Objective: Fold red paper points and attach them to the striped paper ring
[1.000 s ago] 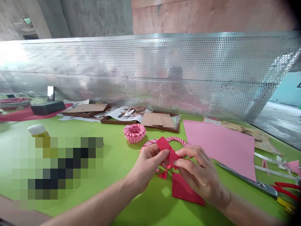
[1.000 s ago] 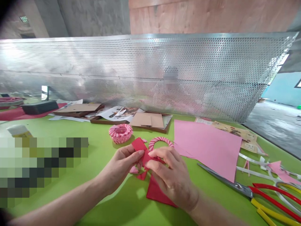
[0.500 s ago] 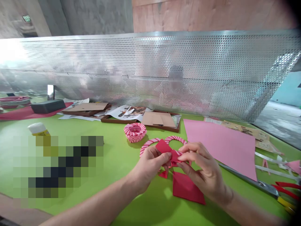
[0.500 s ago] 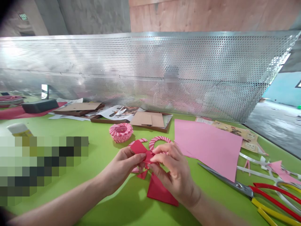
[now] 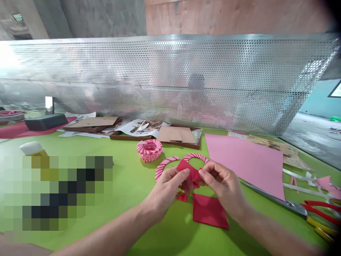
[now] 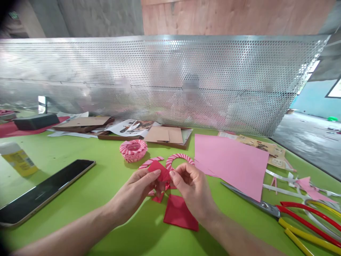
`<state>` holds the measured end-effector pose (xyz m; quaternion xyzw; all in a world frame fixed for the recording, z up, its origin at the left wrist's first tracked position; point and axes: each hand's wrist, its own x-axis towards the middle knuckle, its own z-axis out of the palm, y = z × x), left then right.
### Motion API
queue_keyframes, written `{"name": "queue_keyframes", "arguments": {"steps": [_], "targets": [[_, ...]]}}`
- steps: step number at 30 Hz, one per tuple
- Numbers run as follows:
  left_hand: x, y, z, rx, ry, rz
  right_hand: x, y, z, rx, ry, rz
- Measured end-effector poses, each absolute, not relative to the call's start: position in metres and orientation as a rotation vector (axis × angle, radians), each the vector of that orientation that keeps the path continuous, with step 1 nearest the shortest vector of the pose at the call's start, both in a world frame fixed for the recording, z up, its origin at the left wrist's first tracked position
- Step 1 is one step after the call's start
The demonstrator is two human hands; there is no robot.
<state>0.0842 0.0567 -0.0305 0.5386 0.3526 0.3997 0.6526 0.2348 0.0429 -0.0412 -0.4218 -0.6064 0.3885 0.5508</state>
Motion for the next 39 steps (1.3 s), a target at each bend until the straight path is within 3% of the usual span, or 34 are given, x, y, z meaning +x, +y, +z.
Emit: {"name": "queue_keyframes", "arguments": {"steps": [30, 39], "targets": [[0.088, 0.055, -0.028, 1.387, 0.756, 0.880, 0.238, 0.036, -0.028, -1.109, -1.578, 0.811], [0.091, 0.054, -0.028, 1.333, 0.812, 0.909, 0.236, 0.040, -0.033, -1.051, -1.437, 0.938]]}}
